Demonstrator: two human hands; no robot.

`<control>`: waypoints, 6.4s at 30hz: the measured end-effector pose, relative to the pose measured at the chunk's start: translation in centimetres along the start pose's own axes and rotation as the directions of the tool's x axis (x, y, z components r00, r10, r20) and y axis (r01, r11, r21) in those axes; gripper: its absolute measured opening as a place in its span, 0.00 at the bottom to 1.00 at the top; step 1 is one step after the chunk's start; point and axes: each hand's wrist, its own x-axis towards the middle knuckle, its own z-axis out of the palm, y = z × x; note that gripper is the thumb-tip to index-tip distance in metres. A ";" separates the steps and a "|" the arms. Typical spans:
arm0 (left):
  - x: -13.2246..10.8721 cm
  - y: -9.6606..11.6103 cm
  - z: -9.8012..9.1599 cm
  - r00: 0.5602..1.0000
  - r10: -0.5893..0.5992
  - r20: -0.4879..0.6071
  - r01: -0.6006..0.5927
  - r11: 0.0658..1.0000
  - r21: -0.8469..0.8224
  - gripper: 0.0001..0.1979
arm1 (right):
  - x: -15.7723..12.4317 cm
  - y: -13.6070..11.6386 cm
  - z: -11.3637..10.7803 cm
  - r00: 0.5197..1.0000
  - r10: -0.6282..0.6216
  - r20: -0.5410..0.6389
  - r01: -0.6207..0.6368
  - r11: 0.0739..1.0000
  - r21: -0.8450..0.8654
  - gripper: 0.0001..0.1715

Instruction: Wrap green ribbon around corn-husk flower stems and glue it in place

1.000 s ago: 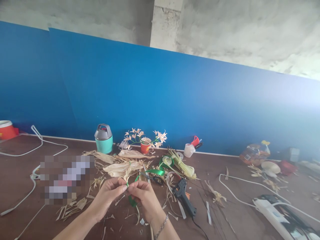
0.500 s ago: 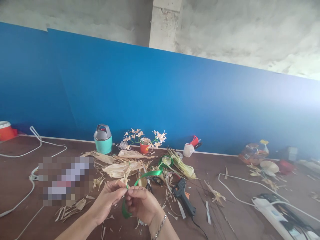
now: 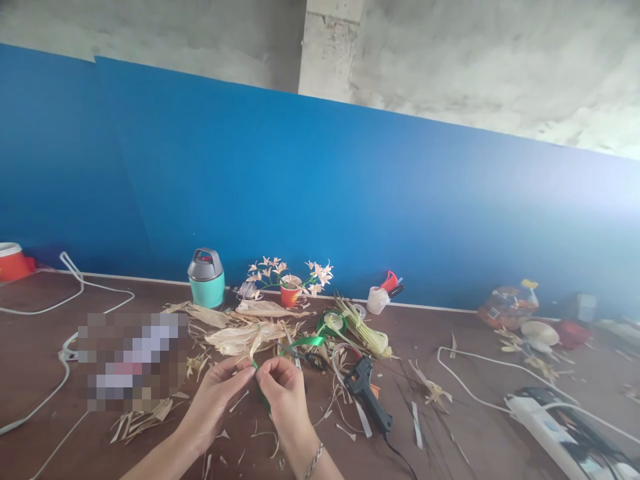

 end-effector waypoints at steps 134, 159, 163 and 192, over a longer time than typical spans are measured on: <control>0.5 -0.1 -0.5 0.991 -0.009 0.130 -0.009 0.990 0.138 0.16 | 0.8 -0.6 -2.0 0.954 0.198 0.223 -0.194 0.980 -0.042 0.16; 0.1 -1.1 0.3 0.989 -0.058 -0.137 0.042 0.992 -0.116 0.15 | -0.3 0.2 -0.1 0.934 -0.328 0.140 0.306 0.533 -0.789 0.07; 0.3 -0.8 0.0 0.995 -0.064 -0.082 0.060 0.997 -0.050 0.15 | 0.4 -0.5 -0.5 0.997 0.017 0.074 0.024 0.856 -0.517 0.10; 0.2 -0.7 0.0 1.000 -0.001 -0.002 0.001 1.000 -0.018 0.15 | 0.4 -0.6 -0.3 0.999 0.037 -0.030 -0.044 0.961 -0.273 0.12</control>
